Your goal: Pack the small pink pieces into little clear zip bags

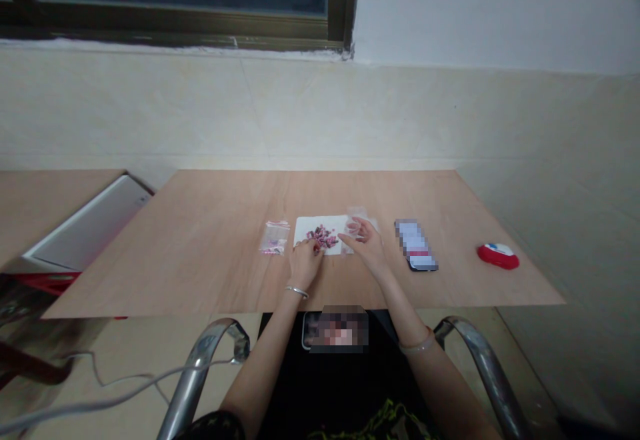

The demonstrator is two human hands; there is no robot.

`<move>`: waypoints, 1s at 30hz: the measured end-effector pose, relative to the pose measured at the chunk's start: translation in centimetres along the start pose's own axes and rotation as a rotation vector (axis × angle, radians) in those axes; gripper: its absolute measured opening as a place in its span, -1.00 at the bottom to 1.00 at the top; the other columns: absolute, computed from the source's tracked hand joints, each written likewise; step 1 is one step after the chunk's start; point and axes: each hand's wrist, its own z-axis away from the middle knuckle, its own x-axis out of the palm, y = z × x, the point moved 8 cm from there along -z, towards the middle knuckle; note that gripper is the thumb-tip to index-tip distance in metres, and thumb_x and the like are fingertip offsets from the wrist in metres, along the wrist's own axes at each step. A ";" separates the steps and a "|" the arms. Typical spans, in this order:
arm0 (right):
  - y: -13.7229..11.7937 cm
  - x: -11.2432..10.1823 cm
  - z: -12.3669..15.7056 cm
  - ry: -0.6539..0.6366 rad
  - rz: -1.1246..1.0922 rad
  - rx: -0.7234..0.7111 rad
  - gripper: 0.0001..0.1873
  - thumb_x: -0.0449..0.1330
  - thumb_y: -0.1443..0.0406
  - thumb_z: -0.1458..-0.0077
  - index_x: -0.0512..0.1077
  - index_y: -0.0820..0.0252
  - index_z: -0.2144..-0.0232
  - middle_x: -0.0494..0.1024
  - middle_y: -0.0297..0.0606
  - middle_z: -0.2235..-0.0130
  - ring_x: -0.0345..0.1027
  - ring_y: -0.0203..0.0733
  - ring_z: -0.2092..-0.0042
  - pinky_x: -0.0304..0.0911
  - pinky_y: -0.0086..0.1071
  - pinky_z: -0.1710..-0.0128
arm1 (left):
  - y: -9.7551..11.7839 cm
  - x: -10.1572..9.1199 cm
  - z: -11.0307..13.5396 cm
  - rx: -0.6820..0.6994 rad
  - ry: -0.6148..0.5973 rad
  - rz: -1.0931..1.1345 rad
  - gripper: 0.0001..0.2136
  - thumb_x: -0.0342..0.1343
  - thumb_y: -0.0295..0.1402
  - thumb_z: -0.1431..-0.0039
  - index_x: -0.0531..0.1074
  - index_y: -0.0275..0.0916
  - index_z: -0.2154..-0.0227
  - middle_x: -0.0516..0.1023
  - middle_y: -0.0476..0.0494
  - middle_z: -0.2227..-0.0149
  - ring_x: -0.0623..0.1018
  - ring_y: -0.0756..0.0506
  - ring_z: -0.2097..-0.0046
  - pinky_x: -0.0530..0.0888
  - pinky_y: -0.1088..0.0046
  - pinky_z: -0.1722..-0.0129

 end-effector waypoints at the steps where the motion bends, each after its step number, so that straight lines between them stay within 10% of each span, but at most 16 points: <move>1: 0.1 0.0 0.0 0.000 -0.005 0.004 -0.34 0.38 0.07 0.24 0.36 0.15 0.06 0.54 -0.13 0.11 0.42 -0.10 0.12 0.31 -0.26 0.20 | 0.0 0.2 0.0 0.006 -0.002 -0.001 -0.87 0.08 -0.33 -0.15 0.49 -0.24 0.36 0.55 -0.21 0.30 0.50 -0.17 0.21 0.35 0.34 0.21; 14: -1.3 -0.1 0.4 0.011 0.055 -0.039 -0.33 0.40 0.07 0.26 0.36 0.16 0.08 0.53 -0.12 0.12 0.43 -0.06 0.13 0.30 -0.17 0.12 | -1.0 1.5 0.0 0.077 0.007 0.216 -0.84 0.04 -0.50 -0.16 0.50 -0.25 0.26 0.56 -0.17 0.28 0.51 -0.12 0.18 0.39 0.35 0.14; 22: -1.2 0.6 1.0 -0.060 0.132 -0.067 -0.35 0.37 0.09 0.22 0.35 0.15 0.05 0.51 -0.14 0.10 0.38 -0.04 0.05 0.25 -0.16 0.05 | 1.7 -6.3 -0.2 0.028 0.321 0.643 -0.79 0.15 -0.23 -0.14 0.51 -0.21 0.22 0.59 -0.08 0.31 0.53 -0.06 0.26 0.42 0.42 0.25; 30: -0.9 2.0 0.8 -0.132 0.113 -0.086 -0.41 0.36 0.14 0.22 0.37 0.11 0.08 0.53 -0.22 0.11 0.40 -0.09 0.10 0.27 -0.22 0.12 | 5.9 -7.9 -0.8 0.220 0.139 0.609 -0.81 0.17 -0.37 -0.11 0.52 -0.19 0.18 0.61 -0.10 0.25 0.54 -0.07 0.23 0.44 0.39 0.17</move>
